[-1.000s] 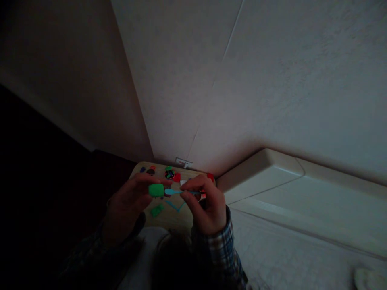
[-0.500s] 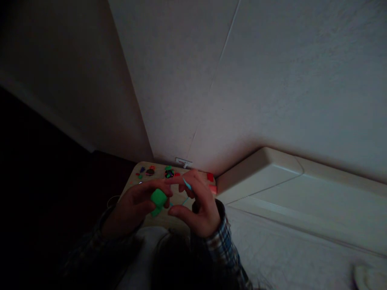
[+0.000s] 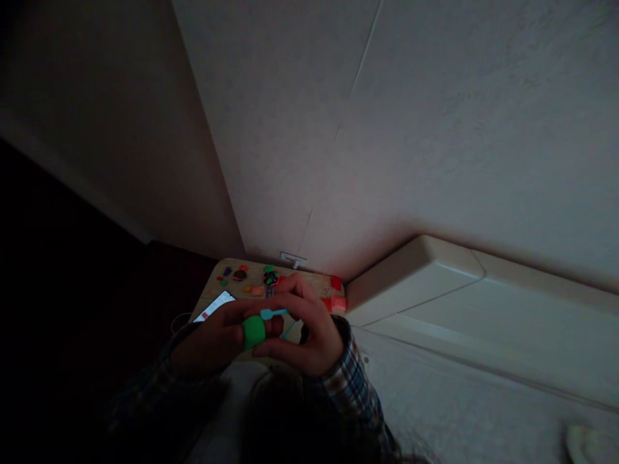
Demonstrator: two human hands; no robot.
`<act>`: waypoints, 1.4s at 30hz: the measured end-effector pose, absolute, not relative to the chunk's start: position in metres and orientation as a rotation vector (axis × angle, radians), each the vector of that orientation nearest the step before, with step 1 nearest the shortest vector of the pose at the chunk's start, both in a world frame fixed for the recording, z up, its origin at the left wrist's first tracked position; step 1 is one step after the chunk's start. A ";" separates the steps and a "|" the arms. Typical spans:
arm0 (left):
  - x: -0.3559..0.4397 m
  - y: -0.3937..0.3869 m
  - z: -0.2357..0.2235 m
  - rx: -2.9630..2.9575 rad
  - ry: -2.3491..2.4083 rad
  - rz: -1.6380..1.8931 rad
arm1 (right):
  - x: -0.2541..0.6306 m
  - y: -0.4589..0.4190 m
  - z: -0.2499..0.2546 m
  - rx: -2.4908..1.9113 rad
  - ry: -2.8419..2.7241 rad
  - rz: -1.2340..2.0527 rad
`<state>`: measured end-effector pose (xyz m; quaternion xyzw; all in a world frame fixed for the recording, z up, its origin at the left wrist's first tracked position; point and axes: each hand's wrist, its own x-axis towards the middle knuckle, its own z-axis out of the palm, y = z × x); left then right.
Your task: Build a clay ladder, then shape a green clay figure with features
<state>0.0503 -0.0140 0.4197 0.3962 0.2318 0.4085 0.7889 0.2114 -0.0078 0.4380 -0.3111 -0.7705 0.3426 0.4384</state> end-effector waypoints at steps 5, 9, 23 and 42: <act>0.054 -0.016 0.417 0.762 0.453 0.839 | 0.208 -0.010 0.440 -0.761 -1.912 0.848; 0.058 -0.018 0.414 0.731 0.398 0.872 | 0.207 -0.011 0.440 -0.770 -1.868 0.813; 0.062 -0.020 0.411 0.614 0.292 0.870 | 0.201 -0.019 0.446 -0.844 -1.895 0.568; 0.049 -0.019 0.417 0.713 0.488 0.896 | 0.205 -0.027 0.433 -0.989 -1.953 0.257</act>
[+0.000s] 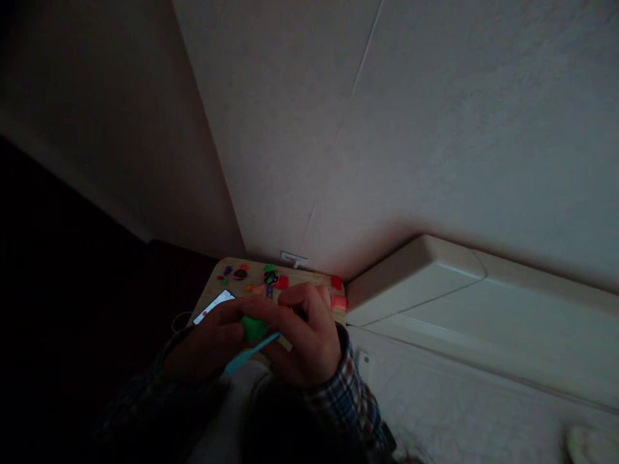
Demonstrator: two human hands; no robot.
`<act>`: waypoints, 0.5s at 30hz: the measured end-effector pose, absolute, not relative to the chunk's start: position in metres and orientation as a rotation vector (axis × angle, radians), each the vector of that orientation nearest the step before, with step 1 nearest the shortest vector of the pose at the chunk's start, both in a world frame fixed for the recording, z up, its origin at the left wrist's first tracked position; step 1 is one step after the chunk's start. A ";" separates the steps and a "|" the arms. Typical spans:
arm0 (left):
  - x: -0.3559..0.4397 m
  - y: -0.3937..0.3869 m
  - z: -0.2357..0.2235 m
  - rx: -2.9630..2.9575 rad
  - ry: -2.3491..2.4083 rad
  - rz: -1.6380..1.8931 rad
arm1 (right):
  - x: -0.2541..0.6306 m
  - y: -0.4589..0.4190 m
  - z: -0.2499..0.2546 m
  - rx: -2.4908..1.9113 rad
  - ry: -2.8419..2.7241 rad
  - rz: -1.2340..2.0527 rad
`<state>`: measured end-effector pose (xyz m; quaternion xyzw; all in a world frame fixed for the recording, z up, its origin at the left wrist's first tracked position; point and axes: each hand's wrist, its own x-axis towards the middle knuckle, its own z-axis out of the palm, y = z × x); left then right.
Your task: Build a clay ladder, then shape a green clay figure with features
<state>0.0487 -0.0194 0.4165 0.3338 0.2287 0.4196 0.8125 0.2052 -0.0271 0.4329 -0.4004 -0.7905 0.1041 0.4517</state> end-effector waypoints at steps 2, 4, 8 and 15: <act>0.048 -0.018 0.416 0.745 0.510 0.883 | 0.206 -0.028 0.433 -0.982 -1.992 0.218; 0.048 -0.018 0.416 0.790 0.546 0.893 | 0.206 -0.028 0.434 -0.982 -2.010 0.187; 0.050 -0.018 0.415 0.810 0.593 0.944 | 0.204 -0.029 0.433 -1.010 -1.945 0.169; 0.050 -0.019 0.416 0.793 0.578 0.959 | 0.199 -0.027 0.431 -0.983 -1.910 0.141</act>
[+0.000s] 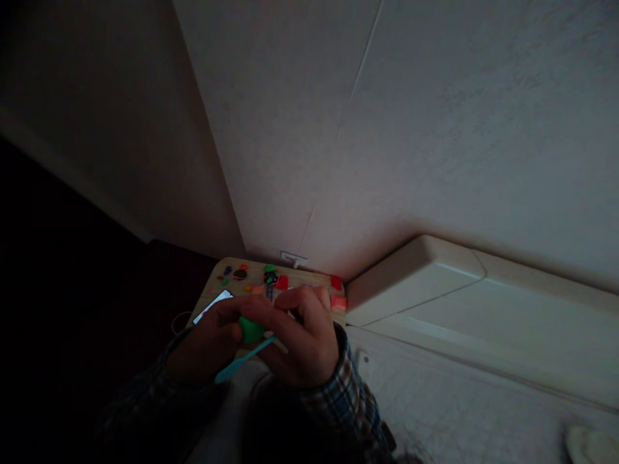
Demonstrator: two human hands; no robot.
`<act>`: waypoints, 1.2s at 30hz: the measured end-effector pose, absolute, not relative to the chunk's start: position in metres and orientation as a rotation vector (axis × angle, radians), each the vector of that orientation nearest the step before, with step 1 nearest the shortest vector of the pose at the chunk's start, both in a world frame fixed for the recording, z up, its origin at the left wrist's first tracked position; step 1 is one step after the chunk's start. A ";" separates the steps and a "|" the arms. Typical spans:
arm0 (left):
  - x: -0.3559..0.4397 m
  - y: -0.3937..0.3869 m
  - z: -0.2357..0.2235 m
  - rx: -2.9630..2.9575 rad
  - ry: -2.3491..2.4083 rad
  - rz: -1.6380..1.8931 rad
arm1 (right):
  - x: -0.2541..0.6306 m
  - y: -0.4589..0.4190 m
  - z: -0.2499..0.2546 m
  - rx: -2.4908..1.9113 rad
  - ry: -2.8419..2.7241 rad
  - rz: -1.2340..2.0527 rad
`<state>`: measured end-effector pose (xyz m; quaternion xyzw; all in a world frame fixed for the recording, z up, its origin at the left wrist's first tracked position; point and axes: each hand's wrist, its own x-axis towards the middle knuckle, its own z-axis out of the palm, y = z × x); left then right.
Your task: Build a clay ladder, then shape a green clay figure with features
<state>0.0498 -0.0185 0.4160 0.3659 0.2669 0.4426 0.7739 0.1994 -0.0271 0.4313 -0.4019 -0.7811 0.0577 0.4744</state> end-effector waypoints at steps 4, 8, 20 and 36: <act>0.050 -0.019 0.416 0.841 0.569 0.969 | 0.203 -0.026 0.433 -0.993 -1.968 0.197; 0.051 -0.020 0.417 0.877 0.514 0.970 | 0.204 -0.027 0.434 -1.005 -1.944 0.267; 0.052 -0.020 0.415 0.868 0.569 0.965 | 0.204 -0.026 0.434 -0.980 -1.923 0.287; 0.058 -0.020 0.416 0.705 0.397 0.903 | 0.199 -0.028 0.430 -0.915 -1.844 0.366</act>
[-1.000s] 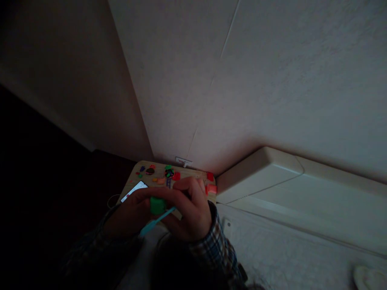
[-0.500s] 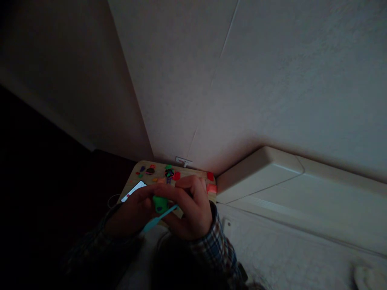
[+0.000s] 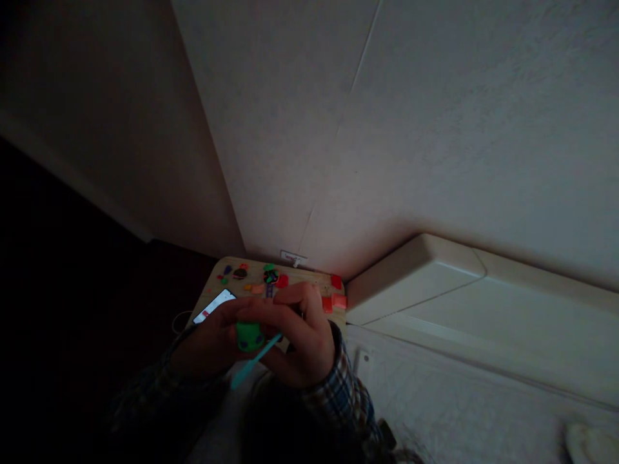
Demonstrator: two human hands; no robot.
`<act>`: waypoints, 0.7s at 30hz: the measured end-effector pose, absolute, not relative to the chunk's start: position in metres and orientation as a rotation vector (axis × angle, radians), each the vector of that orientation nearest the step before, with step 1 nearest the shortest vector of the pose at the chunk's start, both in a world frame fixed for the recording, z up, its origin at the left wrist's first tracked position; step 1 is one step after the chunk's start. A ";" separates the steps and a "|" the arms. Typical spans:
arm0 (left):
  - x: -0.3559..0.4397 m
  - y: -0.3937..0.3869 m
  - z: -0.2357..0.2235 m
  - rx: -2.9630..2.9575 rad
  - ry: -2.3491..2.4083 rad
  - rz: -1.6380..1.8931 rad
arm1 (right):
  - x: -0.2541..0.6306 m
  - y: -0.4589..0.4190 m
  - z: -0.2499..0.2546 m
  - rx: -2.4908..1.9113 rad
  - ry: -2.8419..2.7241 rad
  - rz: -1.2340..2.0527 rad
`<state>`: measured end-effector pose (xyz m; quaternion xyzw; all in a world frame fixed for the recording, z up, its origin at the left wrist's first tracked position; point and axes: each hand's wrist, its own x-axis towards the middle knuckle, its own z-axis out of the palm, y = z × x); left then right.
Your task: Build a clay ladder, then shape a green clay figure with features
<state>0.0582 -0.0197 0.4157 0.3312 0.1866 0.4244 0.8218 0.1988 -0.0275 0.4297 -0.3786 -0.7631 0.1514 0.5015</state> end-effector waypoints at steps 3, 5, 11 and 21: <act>0.059 -0.019 0.419 0.699 0.376 0.879 | 0.197 -0.028 0.431 -0.901 -1.815 0.369; 0.060 -0.018 0.419 0.701 0.375 0.879 | 0.196 -0.028 0.433 -0.905 -1.795 0.376; 0.063 -0.020 0.407 0.678 0.385 0.850 | 0.195 -0.026 0.436 -0.894 -1.841 0.392; 0.055 -0.018 0.411 0.725 0.430 0.948 | 0.201 -0.023 0.435 -0.894 -1.885 0.423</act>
